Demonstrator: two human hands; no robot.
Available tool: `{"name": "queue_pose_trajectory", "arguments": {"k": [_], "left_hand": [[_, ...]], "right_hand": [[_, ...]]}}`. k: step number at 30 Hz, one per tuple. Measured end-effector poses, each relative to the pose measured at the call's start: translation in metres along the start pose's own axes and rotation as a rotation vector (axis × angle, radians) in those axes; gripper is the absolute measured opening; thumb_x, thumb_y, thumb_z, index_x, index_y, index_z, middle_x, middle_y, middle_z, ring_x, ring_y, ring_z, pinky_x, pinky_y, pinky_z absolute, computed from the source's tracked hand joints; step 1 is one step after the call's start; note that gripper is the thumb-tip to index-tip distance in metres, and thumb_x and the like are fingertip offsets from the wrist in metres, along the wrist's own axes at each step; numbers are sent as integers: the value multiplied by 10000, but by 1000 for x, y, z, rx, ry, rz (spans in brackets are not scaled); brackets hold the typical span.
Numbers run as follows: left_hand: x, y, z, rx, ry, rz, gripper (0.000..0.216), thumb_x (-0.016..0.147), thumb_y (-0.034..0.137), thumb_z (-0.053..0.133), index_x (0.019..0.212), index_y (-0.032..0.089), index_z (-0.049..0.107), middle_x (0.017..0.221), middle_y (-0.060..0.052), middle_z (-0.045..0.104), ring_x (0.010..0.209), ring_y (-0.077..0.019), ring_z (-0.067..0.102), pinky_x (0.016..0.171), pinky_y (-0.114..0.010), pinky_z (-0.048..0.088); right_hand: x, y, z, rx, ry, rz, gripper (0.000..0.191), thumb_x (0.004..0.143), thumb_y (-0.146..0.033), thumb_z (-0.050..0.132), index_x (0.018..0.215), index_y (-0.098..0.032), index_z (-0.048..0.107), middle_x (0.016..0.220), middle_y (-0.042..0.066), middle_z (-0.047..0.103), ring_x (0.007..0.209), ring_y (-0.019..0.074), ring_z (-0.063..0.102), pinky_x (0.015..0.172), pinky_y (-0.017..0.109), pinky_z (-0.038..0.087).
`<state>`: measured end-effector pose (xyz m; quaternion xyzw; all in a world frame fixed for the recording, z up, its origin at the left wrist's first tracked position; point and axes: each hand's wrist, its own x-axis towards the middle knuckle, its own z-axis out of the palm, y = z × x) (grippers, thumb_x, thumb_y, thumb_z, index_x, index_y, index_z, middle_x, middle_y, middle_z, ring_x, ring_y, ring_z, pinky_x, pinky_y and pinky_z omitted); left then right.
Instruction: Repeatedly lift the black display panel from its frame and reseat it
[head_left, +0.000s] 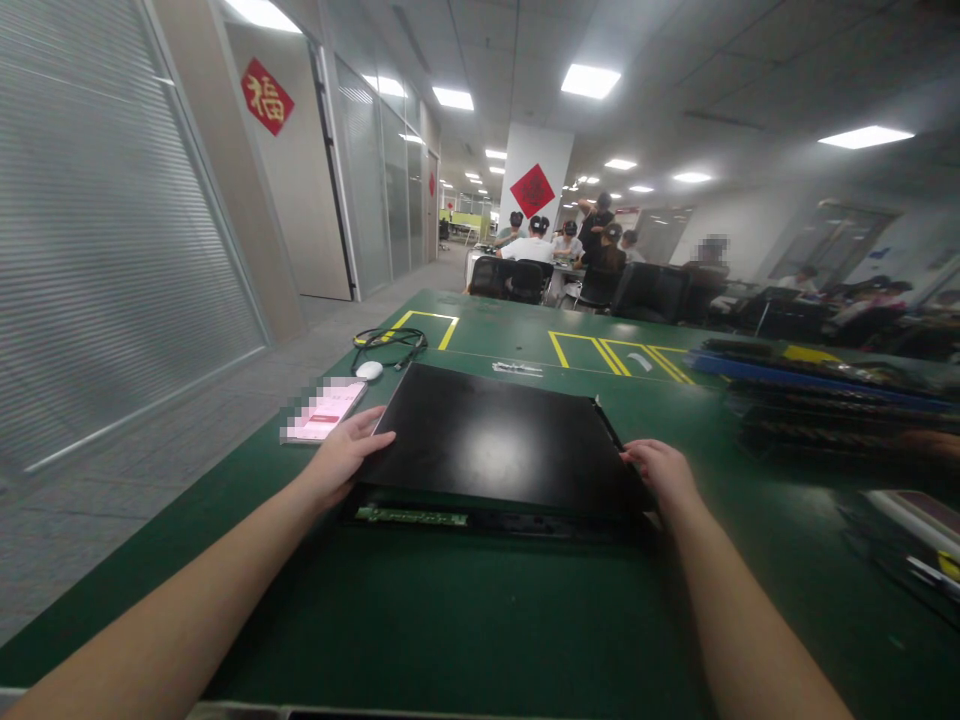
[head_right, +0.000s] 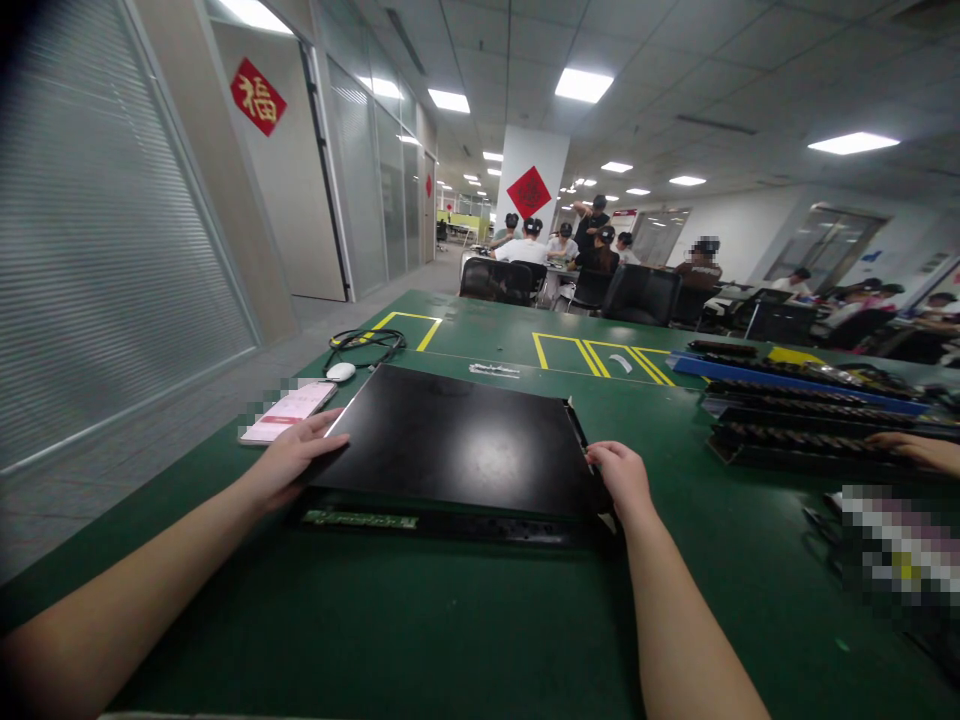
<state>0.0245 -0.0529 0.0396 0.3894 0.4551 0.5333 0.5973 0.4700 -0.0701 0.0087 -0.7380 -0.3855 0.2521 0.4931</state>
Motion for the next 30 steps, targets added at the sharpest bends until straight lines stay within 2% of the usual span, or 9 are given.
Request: {"name": "queue_pose_trajectory", "arguments": {"k": [4, 12, 17, 20, 27, 30], "left_hand": [[-2, -1, 4, 20, 2, -8, 518, 644, 22, 796, 1126, 140, 650, 1004, -122, 798, 860, -262, 771, 689, -280, 629], [-1, -1, 6, 52, 38, -79, 438, 671, -18, 757, 1062, 160, 667, 966, -108, 806, 830, -258, 777, 670, -295, 635], [-2, 4, 5, 54, 51, -109, 395, 692, 6, 732, 1053, 163, 697, 980, -107, 805, 888, -257, 770, 730, -299, 630], [-2, 7, 5, 39, 24, -128, 435, 671, 11, 728, 1078, 163, 708, 1002, -104, 803, 887, -259, 770, 730, -297, 629], [-1, 4, 4, 27, -52, -124, 560, 610, 4, 769, 1146, 147, 690, 963, -118, 807, 804, -259, 779, 625, -270, 625], [-1, 2, 3, 29, -69, -102, 556, 620, 15, 777, 1150, 156, 684, 992, -111, 804, 828, -255, 777, 647, -272, 627]], "right_hand": [[5, 6, -3, -105, 63, -16, 245, 619, -353, 577, 740, -184, 708, 764, 90, 742, 681, 231, 638, 557, 306, 429], [5, 9, -1, -314, 59, -105, 225, 675, -369, 567, 739, -209, 712, 752, 57, 734, 676, 220, 636, 568, 295, 415], [0, 4, 0, -441, 70, -205, 175, 703, -345, 572, 709, -227, 700, 748, 56, 727, 713, 218, 645, 626, 302, 422], [-1, 4, 1, -472, 71, -231, 177, 723, -347, 571, 725, -232, 706, 764, 60, 733, 708, 213, 648, 619, 300, 418], [-4, 3, 2, -558, 33, -242, 184, 747, -337, 558, 777, -245, 714, 810, 51, 745, 746, 224, 654, 635, 313, 417], [-7, 1, 3, -580, 19, -253, 184, 752, -326, 554, 788, -250, 718, 817, 48, 745, 744, 222, 651, 640, 315, 417]]}}
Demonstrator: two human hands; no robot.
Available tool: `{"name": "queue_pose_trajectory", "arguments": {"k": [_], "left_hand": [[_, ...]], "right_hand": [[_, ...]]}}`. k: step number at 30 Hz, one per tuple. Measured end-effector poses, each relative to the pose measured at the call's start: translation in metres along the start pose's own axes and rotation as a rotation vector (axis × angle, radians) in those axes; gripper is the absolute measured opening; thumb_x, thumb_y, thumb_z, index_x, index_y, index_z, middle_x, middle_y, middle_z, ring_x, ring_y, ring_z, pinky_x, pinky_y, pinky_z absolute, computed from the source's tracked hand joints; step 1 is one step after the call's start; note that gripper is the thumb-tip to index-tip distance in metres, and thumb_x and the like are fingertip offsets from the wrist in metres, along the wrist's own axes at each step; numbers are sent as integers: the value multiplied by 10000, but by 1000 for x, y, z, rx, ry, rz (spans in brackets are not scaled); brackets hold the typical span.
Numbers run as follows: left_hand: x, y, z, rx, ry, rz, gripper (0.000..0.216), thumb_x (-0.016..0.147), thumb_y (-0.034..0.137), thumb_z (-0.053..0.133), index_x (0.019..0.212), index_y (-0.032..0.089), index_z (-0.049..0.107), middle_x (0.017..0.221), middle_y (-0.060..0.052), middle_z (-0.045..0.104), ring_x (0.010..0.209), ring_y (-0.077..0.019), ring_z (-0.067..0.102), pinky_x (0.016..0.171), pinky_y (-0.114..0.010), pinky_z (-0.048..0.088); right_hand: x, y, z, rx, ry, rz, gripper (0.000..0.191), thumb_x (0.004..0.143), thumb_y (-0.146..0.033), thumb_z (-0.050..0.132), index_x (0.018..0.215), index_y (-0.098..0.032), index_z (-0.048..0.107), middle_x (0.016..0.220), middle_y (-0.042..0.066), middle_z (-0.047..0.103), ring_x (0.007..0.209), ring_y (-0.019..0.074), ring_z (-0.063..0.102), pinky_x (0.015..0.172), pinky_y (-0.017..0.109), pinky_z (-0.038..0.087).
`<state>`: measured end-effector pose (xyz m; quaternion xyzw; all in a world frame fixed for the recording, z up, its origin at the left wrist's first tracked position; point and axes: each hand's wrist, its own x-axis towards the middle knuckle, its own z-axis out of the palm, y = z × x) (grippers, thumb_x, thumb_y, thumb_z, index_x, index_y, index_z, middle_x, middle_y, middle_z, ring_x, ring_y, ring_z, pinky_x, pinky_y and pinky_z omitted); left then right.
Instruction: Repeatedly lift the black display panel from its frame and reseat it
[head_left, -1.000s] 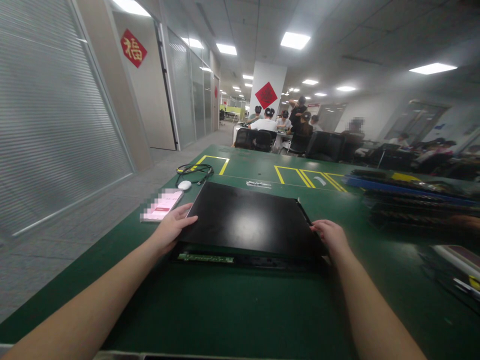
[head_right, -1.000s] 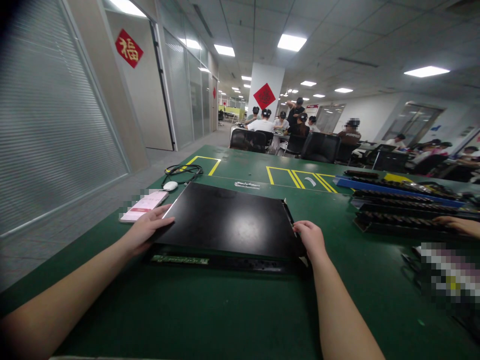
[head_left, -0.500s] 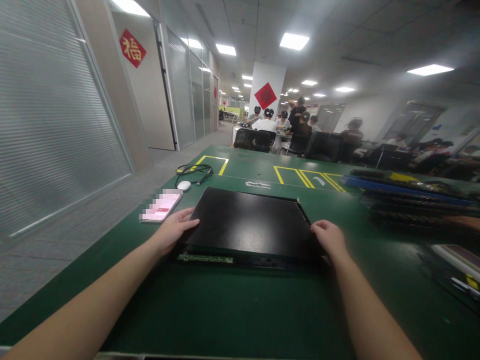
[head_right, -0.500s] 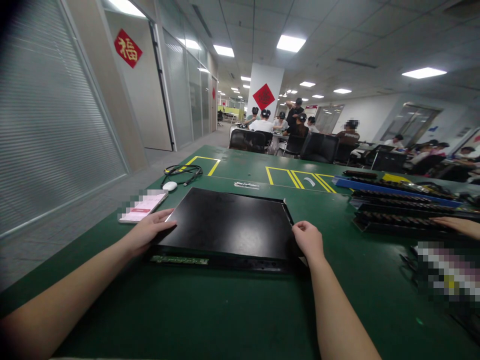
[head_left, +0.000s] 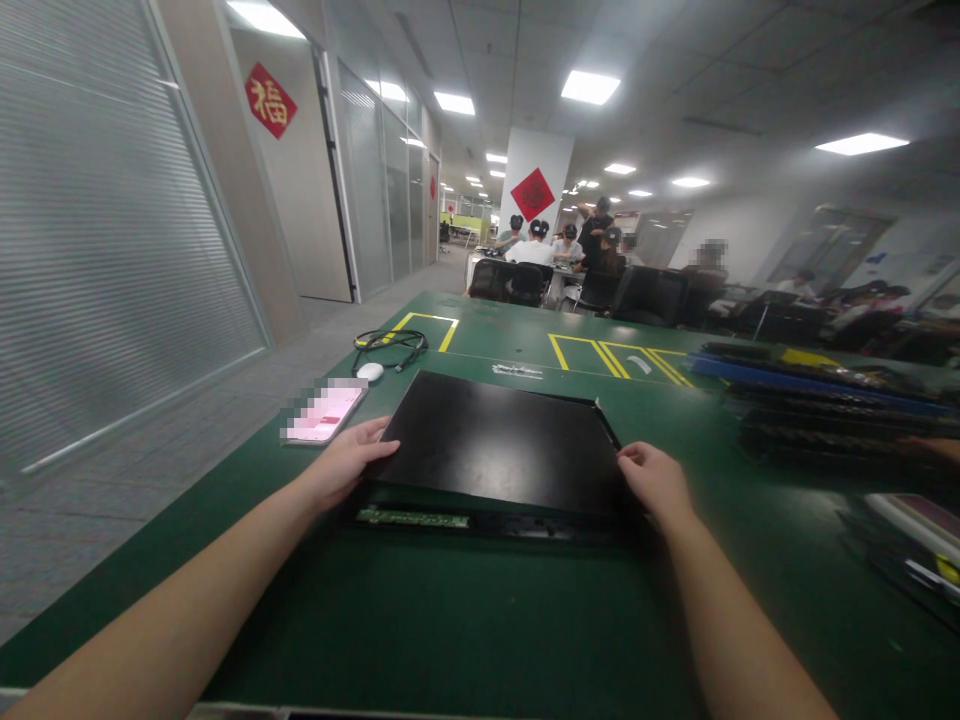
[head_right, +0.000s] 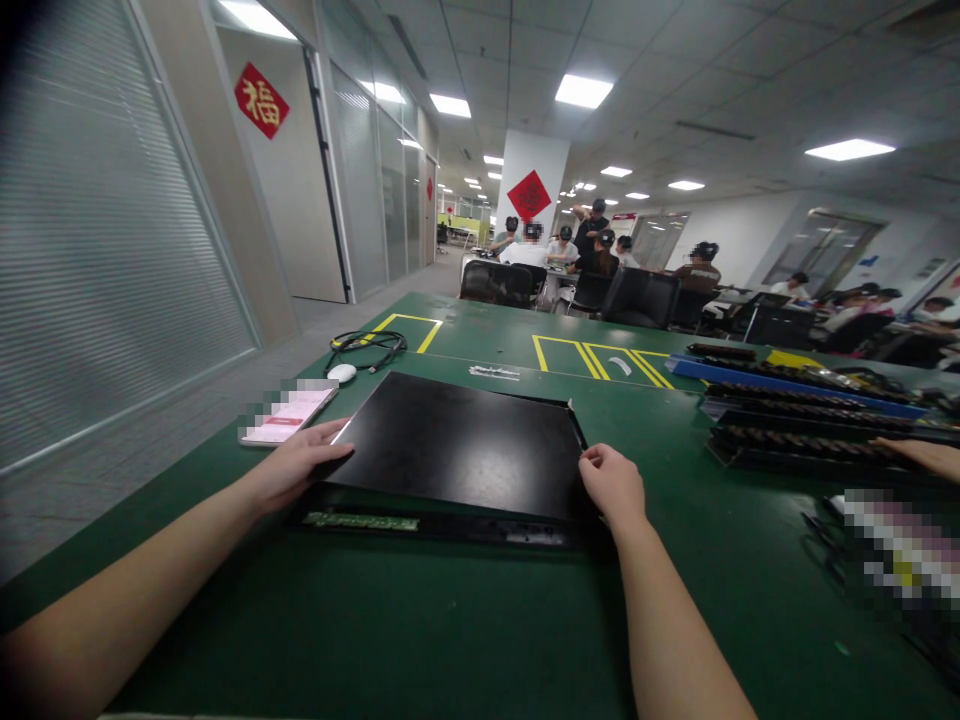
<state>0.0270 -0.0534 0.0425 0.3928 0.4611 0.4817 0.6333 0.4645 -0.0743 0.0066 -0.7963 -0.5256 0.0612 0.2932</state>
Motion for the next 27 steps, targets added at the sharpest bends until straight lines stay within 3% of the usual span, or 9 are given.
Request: {"name": "queue_pose_trajectory", "arguments": {"k": [7, 27], "left_hand": [[0, -3, 0, 23, -18, 26, 539, 629, 24, 789, 1139, 167, 689, 1045, -110, 794, 894, -260, 768, 745, -294, 628], [3, -7, -4, 94, -15, 26, 558, 631, 74, 824, 1158, 186, 678, 1034, -102, 797, 966, -287, 751, 830, -349, 615]], "right_hand": [[-1, -2, -3, -17, 8, 10, 183, 736, -317, 566, 781, -253, 731, 808, 50, 741, 723, 214, 643, 623, 307, 413], [2, 1, -2, -37, -3, -17, 199, 760, -309, 546, 799, -246, 731, 839, 54, 739, 748, 211, 644, 640, 302, 419]]}}
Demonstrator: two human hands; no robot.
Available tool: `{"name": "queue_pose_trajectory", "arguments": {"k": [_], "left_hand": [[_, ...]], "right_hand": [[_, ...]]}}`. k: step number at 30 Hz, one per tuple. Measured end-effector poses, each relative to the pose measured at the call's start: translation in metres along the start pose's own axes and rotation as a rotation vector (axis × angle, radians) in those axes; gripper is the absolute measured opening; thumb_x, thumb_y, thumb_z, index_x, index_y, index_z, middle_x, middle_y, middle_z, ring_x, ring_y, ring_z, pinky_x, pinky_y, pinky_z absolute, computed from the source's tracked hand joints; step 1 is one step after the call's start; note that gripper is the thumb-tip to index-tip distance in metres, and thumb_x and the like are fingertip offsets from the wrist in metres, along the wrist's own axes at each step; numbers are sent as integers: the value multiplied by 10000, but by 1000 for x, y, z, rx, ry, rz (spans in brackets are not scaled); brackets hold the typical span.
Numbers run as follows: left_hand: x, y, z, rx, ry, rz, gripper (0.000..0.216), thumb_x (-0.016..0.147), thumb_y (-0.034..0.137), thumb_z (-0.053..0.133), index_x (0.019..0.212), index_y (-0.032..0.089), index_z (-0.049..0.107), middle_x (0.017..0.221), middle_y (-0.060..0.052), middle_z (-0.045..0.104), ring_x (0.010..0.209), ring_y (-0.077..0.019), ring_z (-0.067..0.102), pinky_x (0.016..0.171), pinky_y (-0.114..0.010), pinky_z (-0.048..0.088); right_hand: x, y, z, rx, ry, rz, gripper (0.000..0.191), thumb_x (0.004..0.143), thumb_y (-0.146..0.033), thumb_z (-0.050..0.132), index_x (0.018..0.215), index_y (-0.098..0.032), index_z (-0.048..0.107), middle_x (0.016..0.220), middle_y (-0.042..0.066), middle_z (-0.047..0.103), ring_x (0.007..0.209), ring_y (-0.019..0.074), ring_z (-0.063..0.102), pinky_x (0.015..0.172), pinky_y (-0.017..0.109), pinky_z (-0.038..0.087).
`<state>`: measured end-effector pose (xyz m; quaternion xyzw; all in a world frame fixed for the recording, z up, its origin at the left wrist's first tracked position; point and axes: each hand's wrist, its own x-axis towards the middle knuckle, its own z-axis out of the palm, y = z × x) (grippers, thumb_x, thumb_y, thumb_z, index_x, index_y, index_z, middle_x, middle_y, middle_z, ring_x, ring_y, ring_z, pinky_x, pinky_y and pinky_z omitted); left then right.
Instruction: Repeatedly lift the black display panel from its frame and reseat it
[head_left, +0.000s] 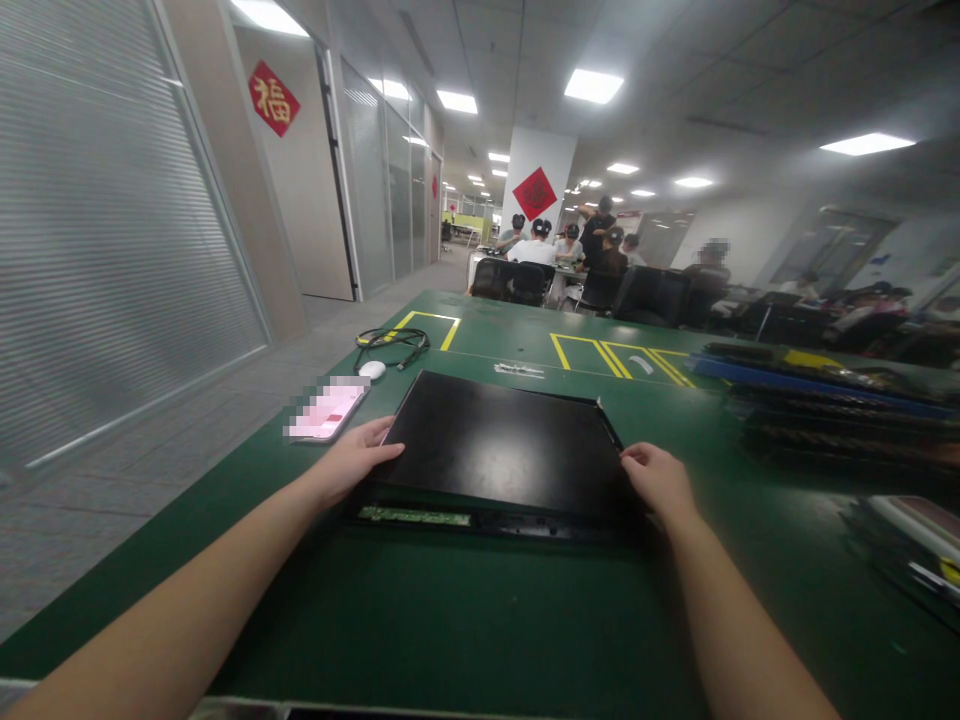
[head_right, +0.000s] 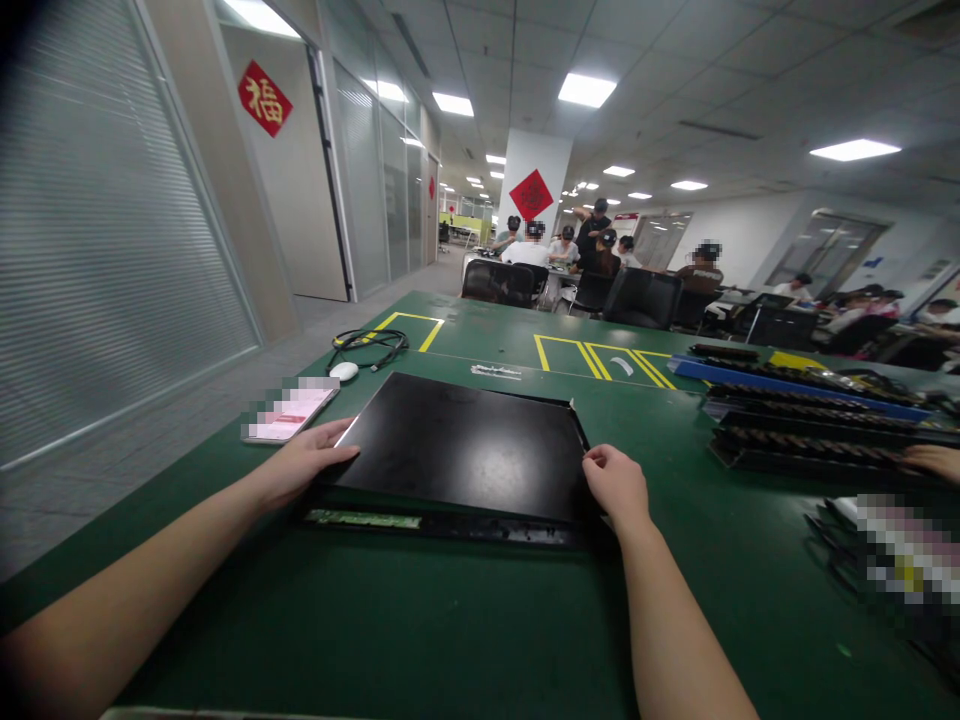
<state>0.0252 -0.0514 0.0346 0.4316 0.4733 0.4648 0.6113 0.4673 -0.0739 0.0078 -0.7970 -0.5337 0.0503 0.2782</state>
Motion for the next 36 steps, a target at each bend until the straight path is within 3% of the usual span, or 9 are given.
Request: {"name": "queue_pose_trajectory", "arguments": {"k": [17, 27, 31, 36], "left_hand": [[-1, 3, 2, 12, 30, -39, 691, 712, 29, 736, 1357, 156, 524, 1163, -107, 760, 1058, -260, 721, 928, -340, 580], [3, -1, -3, -15, 17, -36, 699, 693, 32, 754, 1342, 155, 527, 1131, -106, 771, 1027, -261, 733, 928, -357, 579], [3, -1, -2, -11, 43, -42, 607, 773, 66, 706, 1349, 154, 537, 1074, -105, 787, 976, -244, 750, 878, -333, 599], [2, 1, 0, -24, 55, -13, 437, 794, 100, 686, 1223, 176, 645, 1073, -90, 789, 968, -238, 752, 827, -296, 612]], "right_hand": [[0, 1, 1, 29, -15, 38, 216, 757, -309, 537, 828, -241, 729, 834, 33, 737, 779, 197, 648, 658, 277, 417], [2, 3, 3, 58, -3, 59, 208, 743, -308, 547, 809, -241, 733, 826, 37, 734, 778, 198, 643, 661, 278, 420], [4, 5, 3, 44, 8, 52, 214, 743, -307, 549, 811, -232, 737, 821, 46, 733, 764, 198, 645, 656, 278, 422], [5, 6, 3, 49, 6, 45, 209, 754, -309, 547, 800, -226, 733, 806, 46, 727, 761, 196, 646, 648, 275, 422]]}}
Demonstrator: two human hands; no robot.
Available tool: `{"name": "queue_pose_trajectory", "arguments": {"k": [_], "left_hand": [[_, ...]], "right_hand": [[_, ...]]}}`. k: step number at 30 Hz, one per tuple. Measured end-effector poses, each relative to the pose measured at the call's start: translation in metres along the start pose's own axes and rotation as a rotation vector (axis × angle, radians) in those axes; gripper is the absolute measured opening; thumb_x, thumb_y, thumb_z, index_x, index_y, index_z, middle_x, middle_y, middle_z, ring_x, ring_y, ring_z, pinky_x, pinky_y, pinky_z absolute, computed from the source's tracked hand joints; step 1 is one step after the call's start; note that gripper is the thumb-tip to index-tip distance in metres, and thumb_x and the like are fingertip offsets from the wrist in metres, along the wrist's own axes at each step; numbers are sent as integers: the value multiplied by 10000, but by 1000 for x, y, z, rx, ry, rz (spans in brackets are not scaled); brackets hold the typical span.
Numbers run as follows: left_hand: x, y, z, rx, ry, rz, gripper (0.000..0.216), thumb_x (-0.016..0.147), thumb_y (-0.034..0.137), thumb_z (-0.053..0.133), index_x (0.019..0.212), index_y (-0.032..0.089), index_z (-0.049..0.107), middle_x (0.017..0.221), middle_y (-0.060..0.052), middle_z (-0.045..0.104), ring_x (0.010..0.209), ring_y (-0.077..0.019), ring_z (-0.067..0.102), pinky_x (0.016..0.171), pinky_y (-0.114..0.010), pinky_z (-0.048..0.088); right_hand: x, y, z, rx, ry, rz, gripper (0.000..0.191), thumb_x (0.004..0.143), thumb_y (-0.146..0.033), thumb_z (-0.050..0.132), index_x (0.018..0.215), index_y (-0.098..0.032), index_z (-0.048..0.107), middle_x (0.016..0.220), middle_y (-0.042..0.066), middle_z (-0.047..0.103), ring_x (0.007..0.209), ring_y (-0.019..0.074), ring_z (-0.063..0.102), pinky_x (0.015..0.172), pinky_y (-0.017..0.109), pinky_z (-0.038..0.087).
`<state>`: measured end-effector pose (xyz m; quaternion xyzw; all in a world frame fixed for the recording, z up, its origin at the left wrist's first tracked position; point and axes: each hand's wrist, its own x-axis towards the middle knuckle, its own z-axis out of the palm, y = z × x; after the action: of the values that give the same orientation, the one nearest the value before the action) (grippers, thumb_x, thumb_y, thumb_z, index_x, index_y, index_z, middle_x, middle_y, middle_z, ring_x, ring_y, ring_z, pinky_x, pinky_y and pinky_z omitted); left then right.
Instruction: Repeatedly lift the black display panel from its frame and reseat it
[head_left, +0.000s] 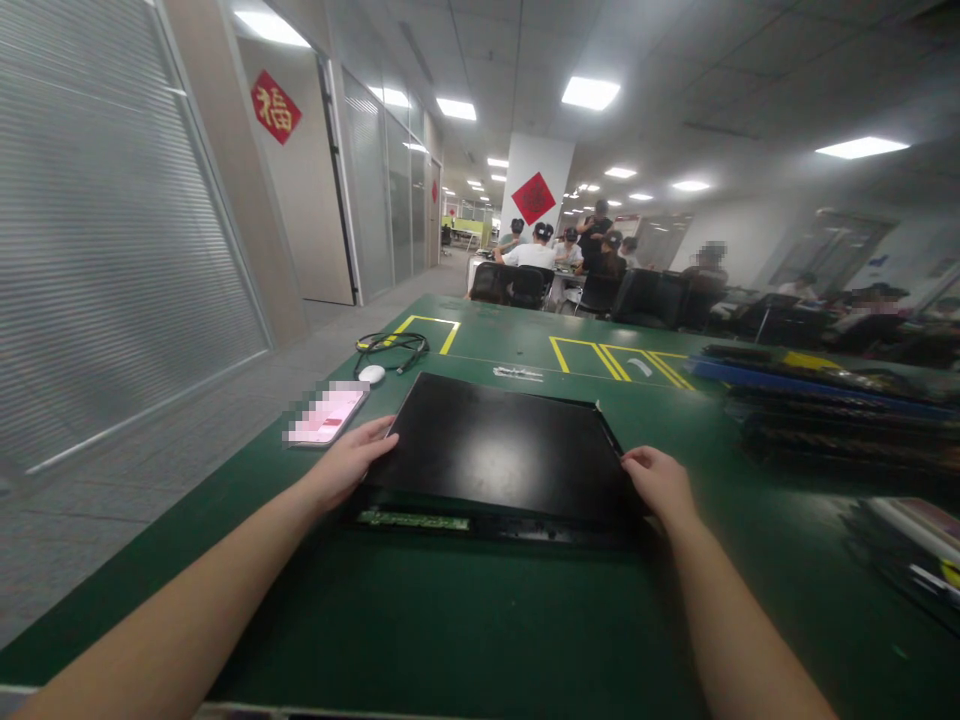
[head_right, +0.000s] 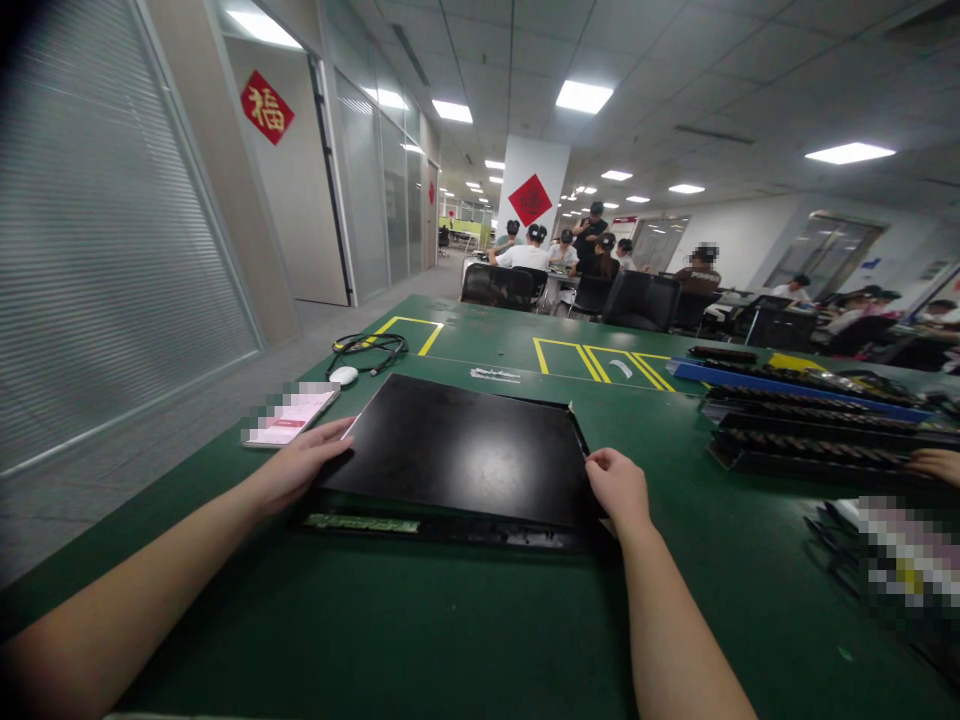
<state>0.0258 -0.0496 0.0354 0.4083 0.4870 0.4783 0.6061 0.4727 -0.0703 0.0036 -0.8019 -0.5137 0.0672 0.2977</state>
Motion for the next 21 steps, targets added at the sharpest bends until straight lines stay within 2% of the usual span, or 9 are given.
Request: {"name": "queue_pose_trajectory", "arguments": {"k": [5, 8, 11, 17, 21], "left_hand": [[7, -6, -6, 70, 19, 34, 523, 704, 168, 774, 1211, 185, 649, 1227, -124, 730, 1118, -297, 690, 925, -376, 578], [12, -8, -14, 213, 61, 152, 508, 656, 288, 811, 1142, 200, 692, 1437, -131, 582, 1320, -330, 531, 1079, -411, 453], [16, -10, -21, 424, 106, 262, 509, 630, 404, 801, 1098, 219, 724, 1559, -116, 434, 1418, -344, 395, 1146, -406, 356], [24, -18, -31, 630, 68, 299, 681, 618, 535, 743, 1195, 176, 690, 1572, -177, 391, 1414, -347, 405, 1153, -435, 328], [29, -23, -36, 713, 59, 309, 681, 620, 536, 733, 1181, 152, 695, 1545, -196, 423, 1400, -358, 422, 1143, -445, 343]], "right_hand": [[0, 0, 0, 10, 10, 14, 197, 759, -300, 553, 800, -225, 731, 822, 42, 731, 794, 196, 649, 679, 272, 427], [-1, 0, 0, 23, 6, 4, 199, 758, -301, 555, 802, -224, 733, 825, 42, 735, 792, 195, 651, 678, 271, 428], [-1, 0, 0, 26, 9, -16, 200, 753, -299, 557, 795, -223, 737, 813, 42, 735, 776, 193, 650, 669, 271, 426], [-1, -1, -2, 31, 6, -12, 195, 742, -294, 567, 794, -222, 741, 802, 38, 732, 780, 196, 651, 674, 275, 428], [-1, -1, -2, 48, 9, -21, 182, 736, -291, 572, 785, -229, 736, 793, 34, 735, 779, 199, 655, 669, 275, 429]]}}
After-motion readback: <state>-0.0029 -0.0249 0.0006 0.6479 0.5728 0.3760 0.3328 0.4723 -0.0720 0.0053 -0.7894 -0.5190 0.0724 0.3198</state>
